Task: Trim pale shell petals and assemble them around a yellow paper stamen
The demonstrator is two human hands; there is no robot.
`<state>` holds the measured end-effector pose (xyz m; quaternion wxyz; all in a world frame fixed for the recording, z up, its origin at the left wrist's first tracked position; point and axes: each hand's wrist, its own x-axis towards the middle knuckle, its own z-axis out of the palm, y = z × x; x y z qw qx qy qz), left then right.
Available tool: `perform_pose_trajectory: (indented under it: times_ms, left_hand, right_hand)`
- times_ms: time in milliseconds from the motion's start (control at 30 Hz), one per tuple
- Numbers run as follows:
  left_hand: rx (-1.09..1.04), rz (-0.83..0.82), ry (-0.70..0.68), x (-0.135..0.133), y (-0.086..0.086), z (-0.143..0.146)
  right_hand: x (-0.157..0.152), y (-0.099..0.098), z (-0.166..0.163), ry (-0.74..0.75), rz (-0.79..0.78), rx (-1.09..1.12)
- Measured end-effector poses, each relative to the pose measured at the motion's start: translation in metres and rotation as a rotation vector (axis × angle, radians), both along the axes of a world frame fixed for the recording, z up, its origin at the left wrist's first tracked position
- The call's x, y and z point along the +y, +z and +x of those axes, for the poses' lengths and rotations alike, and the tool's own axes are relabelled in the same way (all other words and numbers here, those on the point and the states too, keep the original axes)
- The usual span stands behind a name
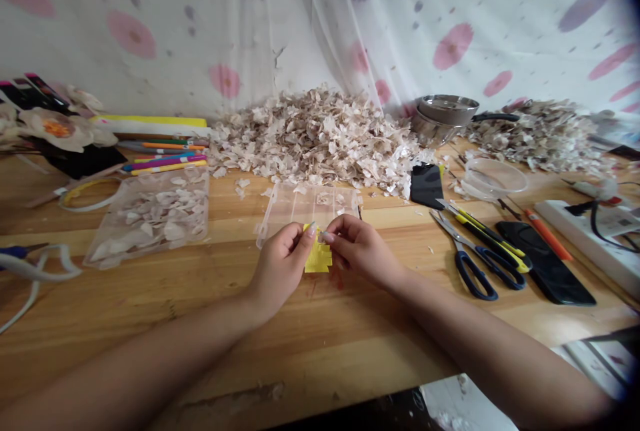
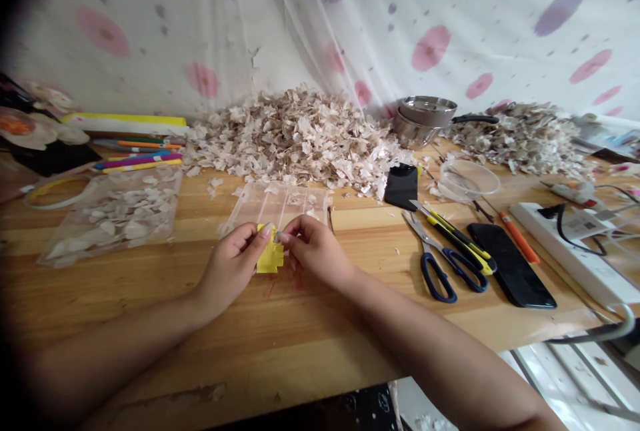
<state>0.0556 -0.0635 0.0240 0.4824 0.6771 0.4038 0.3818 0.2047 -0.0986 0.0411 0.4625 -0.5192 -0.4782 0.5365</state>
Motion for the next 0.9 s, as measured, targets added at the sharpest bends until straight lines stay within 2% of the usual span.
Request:
perform_pose_trajectory:
  times_ms: [433, 633, 900]
  left_hand:
    - [-0.009, -0.028, 0.002, 0.0008, -0.0015, 0.0002]
    - [-0.015, -0.001, -0.009, 0.0001, 0.0005, -0.0001]
    - [-0.029, 0.001, -0.021, 0.0006, -0.0034, 0.0001]
  right_hand:
    - [0.0, -0.002, 0.0008, 0.007, 0.001, 0.005]
    - [0.002, 0.0044, 0.0023, 0.115, -0.091, 0.1]
    - [0.0015, 0.0051, -0.0019, 0.039, -0.104, 0.002]
